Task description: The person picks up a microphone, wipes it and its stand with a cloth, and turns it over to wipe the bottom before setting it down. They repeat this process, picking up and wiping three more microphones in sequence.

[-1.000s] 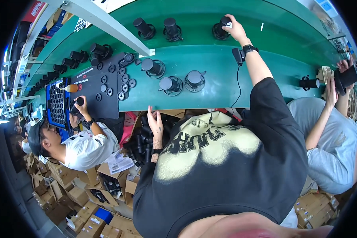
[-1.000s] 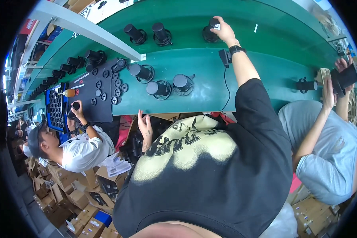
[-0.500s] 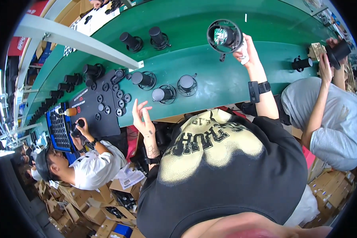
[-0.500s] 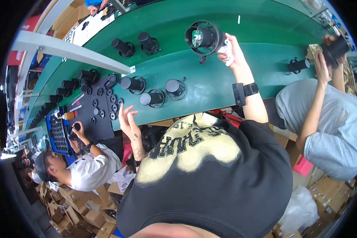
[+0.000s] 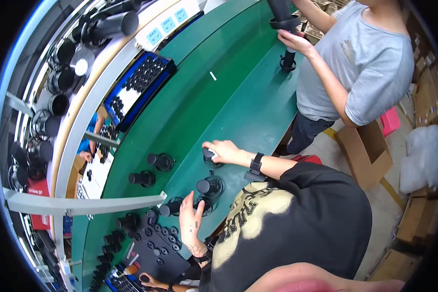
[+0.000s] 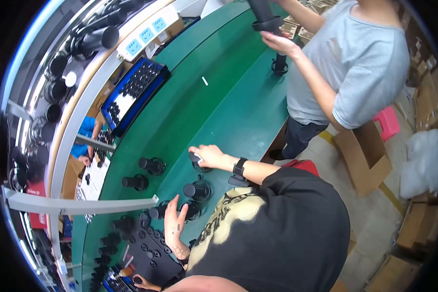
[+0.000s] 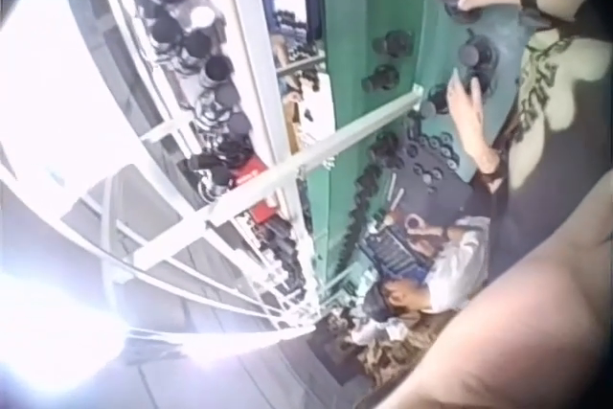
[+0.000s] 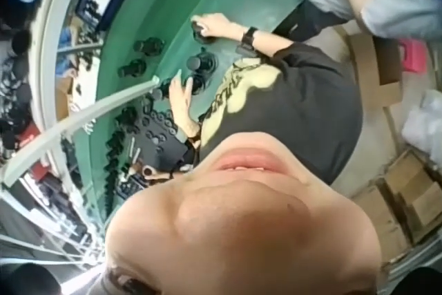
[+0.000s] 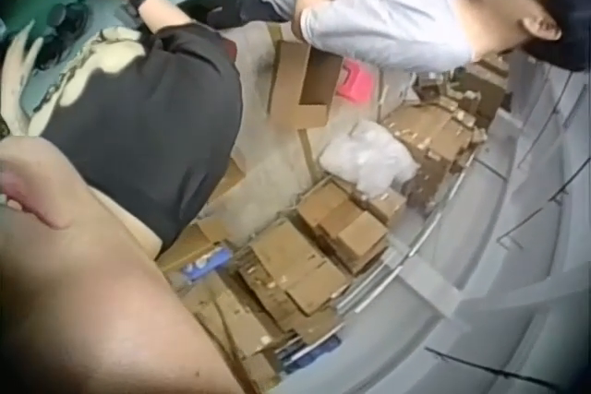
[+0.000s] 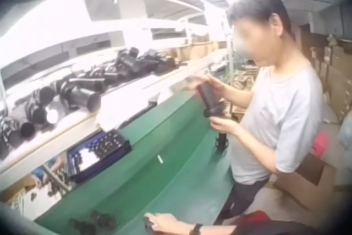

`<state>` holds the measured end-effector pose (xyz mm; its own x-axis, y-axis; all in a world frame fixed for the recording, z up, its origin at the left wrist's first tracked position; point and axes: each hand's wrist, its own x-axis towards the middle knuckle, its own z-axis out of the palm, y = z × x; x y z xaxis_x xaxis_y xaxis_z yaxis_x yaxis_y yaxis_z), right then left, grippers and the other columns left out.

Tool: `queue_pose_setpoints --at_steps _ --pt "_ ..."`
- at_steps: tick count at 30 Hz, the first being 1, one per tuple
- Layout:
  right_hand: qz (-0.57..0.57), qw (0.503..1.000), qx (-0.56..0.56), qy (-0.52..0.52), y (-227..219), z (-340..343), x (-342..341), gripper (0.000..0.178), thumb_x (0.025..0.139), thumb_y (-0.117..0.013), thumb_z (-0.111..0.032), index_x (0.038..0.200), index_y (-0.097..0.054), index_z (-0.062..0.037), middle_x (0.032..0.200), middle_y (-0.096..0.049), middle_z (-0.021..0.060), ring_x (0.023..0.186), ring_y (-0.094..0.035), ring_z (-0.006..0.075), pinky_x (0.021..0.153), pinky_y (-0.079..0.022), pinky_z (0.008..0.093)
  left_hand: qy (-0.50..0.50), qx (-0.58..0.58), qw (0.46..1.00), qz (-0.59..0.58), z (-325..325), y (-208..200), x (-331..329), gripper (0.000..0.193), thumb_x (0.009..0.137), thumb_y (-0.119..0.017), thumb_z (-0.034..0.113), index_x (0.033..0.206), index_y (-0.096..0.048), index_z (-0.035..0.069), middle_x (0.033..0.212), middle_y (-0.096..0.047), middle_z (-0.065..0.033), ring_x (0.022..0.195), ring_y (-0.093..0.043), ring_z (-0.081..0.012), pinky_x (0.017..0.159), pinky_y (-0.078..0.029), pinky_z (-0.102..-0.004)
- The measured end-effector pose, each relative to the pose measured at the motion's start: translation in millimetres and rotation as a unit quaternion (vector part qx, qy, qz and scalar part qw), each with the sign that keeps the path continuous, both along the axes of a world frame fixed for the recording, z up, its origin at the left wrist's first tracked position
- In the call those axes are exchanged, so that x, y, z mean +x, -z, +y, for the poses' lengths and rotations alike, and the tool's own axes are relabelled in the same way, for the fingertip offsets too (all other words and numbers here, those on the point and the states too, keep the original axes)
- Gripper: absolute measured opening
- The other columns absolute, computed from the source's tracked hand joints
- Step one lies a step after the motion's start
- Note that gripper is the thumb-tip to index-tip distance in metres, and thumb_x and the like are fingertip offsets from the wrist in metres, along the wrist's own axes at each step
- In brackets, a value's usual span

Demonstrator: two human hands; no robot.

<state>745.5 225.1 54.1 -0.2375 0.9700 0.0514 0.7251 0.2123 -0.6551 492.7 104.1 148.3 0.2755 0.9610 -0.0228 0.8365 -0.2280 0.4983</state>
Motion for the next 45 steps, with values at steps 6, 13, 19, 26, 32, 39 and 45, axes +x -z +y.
queue_pose_setpoints --at_steps 6,13,19,26,32,39,45 --pt "0.004 0.999 -0.002 -0.053 -2 -7 -1 0.072 0.069 -0.073 -0.018 0.133 -0.042 -0.0235 0.104 -0.061 0.0174 0.093 -0.062 0.0355 0.079 -0.051 0.0443 0.113 -0.094 0.989 0.018 15 -76 19 0.054 0.086 -0.062 0.028 0.130 -0.047 0.001 0.121 -0.055 -0.0237 0.114 -0.052 -0.0380 0.097 -0.040 -0.0398" --pt "0.165 0.984 0.048 0.050 -8 -26 48 0.071 0.072 -0.075 -0.025 0.136 -0.043 -0.0178 0.117 -0.059 0.0156 0.106 -0.058 0.0310 0.088 -0.048 0.0388 0.160 -0.073 0.982 0.068 23 -160 14 0.056 0.086 -0.063 0.030 0.131 -0.046 0.002 0.118 -0.057 -0.0246 0.111 -0.055 -0.0365 0.094 -0.043 -0.0393" --pt "0.162 0.940 -0.045 0.297 96 -44 114 0.045 0.074 -0.070 -0.026 0.114 -0.060 -0.0081 0.104 -0.064 0.0183 0.094 -0.062 0.0329 0.081 -0.049 0.0391 0.174 -0.144 0.973 0.054 78 -155 -4 0.058 0.085 -0.062 0.037 0.126 -0.050 -0.001 0.108 -0.063 -0.0242 0.102 -0.061 -0.0363 0.087 -0.047 -0.0388" --pt "0.061 0.945 0.056 0.316 139 -46 117 0.027 0.078 -0.063 -0.015 0.103 -0.060 -0.0057 0.098 -0.059 0.0162 0.090 -0.058 0.0368 0.078 -0.047 0.0442 0.053 -0.074 0.973 0.212 237 -30 -42 0.065 0.076 -0.066 0.045 0.124 -0.050 0.005 0.113 -0.058 -0.0268 0.105 -0.056 -0.0397 0.088 -0.047 -0.0425" --pt "-0.012 0.935 0.100 0.340 132 -49 97 0.023 0.078 -0.060 -0.009 0.101 -0.059 -0.0065 0.104 -0.053 0.0146 0.095 -0.055 0.0353 0.081 -0.045 0.0433 -0.105 -0.102 0.956 0.253 286 61 -51 0.094 0.064 -0.077 0.047 0.142 -0.031 0.023 0.139 -0.035 -0.0246 0.113 -0.053 -0.0416 0.091 -0.047 -0.0480" --pt "-0.041 0.935 0.108 0.336 145 -48 101 0.026 0.077 -0.061 -0.009 0.103 -0.057 -0.0061 0.104 -0.053 0.0155 0.096 -0.054 0.0355 0.082 -0.045 0.0439 -0.122 -0.041 0.974 0.188 275 106 -56 0.060 0.074 -0.073 0.035 0.122 -0.044 0.014 0.122 -0.046 -0.0232 0.103 -0.057 -0.0414 0.083 -0.049 -0.0490" --pt "-0.069 0.936 0.096 0.331 151 -52 103 0.027 0.078 -0.060 -0.011 0.104 -0.056 -0.0050 0.104 -0.053 0.0169 0.096 -0.054 0.0363 0.082 -0.045 0.0443 -0.058 0.128 0.988 0.063 233 11 -50 0.039 0.082 -0.066 0.030 0.110 -0.049 0.010 0.094 -0.057 -0.0180 0.080 -0.064 -0.0322 0.067 -0.052 -0.0414"
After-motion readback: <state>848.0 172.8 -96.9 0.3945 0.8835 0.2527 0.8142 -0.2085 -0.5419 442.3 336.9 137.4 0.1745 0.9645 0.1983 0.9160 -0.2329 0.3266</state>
